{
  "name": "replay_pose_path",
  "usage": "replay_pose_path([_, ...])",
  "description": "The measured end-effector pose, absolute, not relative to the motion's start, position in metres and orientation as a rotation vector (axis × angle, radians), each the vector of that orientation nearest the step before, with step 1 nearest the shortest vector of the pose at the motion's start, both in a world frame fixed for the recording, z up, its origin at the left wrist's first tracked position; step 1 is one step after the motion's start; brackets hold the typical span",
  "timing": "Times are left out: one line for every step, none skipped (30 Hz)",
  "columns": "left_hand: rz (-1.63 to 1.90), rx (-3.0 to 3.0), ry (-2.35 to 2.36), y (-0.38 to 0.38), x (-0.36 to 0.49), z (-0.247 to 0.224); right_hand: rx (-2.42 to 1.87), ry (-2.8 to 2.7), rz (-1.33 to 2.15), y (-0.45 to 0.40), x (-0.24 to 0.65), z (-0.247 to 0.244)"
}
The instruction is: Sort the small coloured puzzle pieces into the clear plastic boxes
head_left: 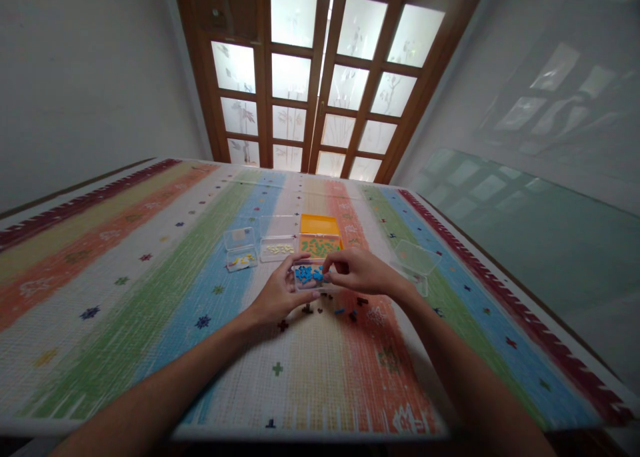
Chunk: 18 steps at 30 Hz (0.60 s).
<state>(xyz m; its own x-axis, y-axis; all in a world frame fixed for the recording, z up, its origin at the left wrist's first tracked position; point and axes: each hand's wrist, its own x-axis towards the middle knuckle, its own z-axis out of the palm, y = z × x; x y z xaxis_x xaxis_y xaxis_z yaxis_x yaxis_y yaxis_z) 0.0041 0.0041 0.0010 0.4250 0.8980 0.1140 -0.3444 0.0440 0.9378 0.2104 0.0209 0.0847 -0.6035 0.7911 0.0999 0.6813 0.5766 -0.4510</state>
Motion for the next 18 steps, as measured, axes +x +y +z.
replay_pose_path([1.046,1.163,0.612,0.004,0.004,0.002,-1.201,-2.508,0.571,0.019,0.217,0.084])
replay_pose_path([1.051,1.171,0.618,0.003,0.004,0.003,-1.2,-2.493,0.605,0.016,0.223,0.084])
replay_pose_path([1.056,1.177,0.626,0.003,0.004,0.003,-1.204,-2.479,0.64,0.014,0.229,0.082])
replay_pose_path([1.062,1.177,0.636,0.003,0.004,0.003,-1.209,-2.477,0.68,0.011,0.235,0.08])
replay_pose_path([1.065,1.172,0.643,0.003,0.004,0.004,-1.211,-2.482,0.73,0.008,0.24,0.078])
replay_pose_path([1.071,1.165,0.649,0.003,0.004,0.004,-1.212,-2.492,0.78,0.005,0.244,0.075])
replay_pose_path([1.071,1.16,0.654,0.003,0.004,0.004,-1.214,-2.501,0.826,0.002,0.248,0.071])
replay_pose_path([1.072,1.158,0.658,0.003,0.004,0.004,-1.224,-2.502,0.867,-0.001,0.25,0.067])
replay_pose_path([1.072,1.16,0.66,0.003,0.004,0.003,-1.241,-2.503,0.897,-0.005,0.251,0.064])
replay_pose_path([1.074,1.168,0.661,0.003,0.004,0.003,-1.258,-2.505,0.912,-0.008,0.252,0.06])
replay_pose_path([1.079,1.178,0.663,0.003,0.004,0.002,-1.279,-2.513,0.904,-0.011,0.251,0.056])
replay_pose_path([1.086,1.186,0.666,0.003,0.004,0.002,-1.298,-2.53,0.875,-0.013,0.25,0.053])
replay_pose_path([1.094,1.191,0.669,0.003,0.003,0.002,-1.316,-2.552,0.828,-0.015,0.249,0.05])
replay_pose_path([1.1,1.195,0.674,0.004,0.003,0.002,-1.333,-2.577,0.771,-0.017,0.247,0.047])
replay_pose_path([1.099,1.198,0.681,0.004,0.003,0.002,-1.346,-2.603,0.719,-0.019,0.245,0.044])
replay_pose_path([1.096,1.201,0.689,0.004,0.003,0.002,-1.354,-2.625,0.674,-0.02,0.244,0.041])
replay_pose_path([1.089,1.204,0.695,0.005,0.003,0.003,-1.358,-2.642,0.643,-0.02,0.242,0.039])
replay_pose_path([1.086,1.206,0.701,0.005,0.003,0.003,-1.359,-2.655,0.627,-0.02,0.241,0.037])
